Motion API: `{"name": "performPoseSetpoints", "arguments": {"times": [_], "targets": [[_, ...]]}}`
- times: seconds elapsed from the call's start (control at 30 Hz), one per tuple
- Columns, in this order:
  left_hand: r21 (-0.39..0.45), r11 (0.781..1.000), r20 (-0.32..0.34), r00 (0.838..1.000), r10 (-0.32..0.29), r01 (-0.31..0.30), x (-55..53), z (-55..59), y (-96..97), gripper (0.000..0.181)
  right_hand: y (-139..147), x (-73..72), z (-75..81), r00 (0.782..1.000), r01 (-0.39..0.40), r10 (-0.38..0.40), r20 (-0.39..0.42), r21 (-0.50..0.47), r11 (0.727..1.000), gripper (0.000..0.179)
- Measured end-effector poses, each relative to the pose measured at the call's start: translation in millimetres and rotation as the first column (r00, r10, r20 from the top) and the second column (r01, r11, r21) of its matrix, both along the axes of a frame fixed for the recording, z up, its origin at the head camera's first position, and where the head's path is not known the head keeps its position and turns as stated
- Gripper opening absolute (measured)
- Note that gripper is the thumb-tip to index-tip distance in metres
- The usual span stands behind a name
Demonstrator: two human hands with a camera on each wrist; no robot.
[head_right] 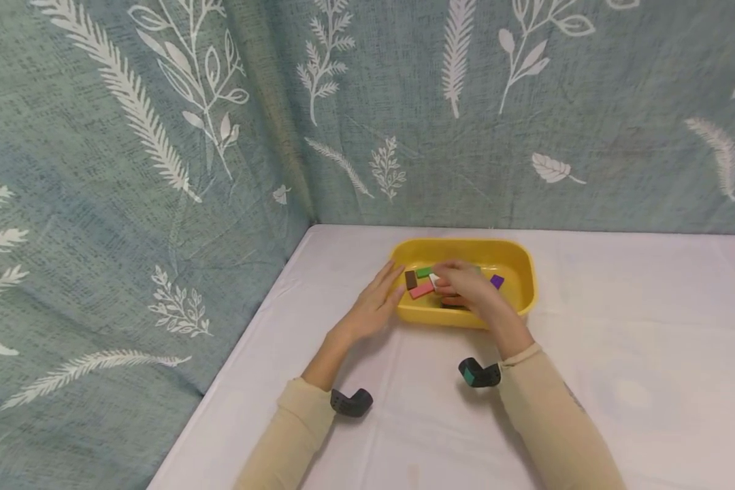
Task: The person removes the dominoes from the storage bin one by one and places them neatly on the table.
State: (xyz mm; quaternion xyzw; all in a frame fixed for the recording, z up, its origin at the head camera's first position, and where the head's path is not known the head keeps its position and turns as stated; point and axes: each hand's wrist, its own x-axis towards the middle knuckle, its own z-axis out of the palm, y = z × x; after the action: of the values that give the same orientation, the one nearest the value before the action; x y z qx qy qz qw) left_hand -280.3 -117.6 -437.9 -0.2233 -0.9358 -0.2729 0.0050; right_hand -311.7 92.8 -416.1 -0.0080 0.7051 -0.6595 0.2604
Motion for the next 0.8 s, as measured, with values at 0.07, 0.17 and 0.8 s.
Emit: {"name": "performPoseSetpoints", "arguments": {"times": [0.07, 0.17, 0.8], "targets": [[0.0, 1.0, -0.01, 1.0, 0.0, 0.0, -0.4, -0.4, 0.1, 0.057, -1.7, -0.7, -0.4, 1.0, -0.017, 0.017, -0.001, 0.013, 1.0, 0.061], [0.002, 1.0, -0.021, 1.0, -0.002, 0.002, -0.8, -0.4, -0.1, 0.056, -3.9, -2.0, -1.9, 0.999, -0.047, 0.047, -0.01, 0.025, 0.999, 0.062], [0.003, 1.0, 0.001, 1.0, 0.015, -0.015, -0.7, -1.0, 1.1, 0.051, -18.5, -6.4, -2.9, 0.999, 0.001, 0.005, -0.052, 0.118, 0.993, 0.06]]}}
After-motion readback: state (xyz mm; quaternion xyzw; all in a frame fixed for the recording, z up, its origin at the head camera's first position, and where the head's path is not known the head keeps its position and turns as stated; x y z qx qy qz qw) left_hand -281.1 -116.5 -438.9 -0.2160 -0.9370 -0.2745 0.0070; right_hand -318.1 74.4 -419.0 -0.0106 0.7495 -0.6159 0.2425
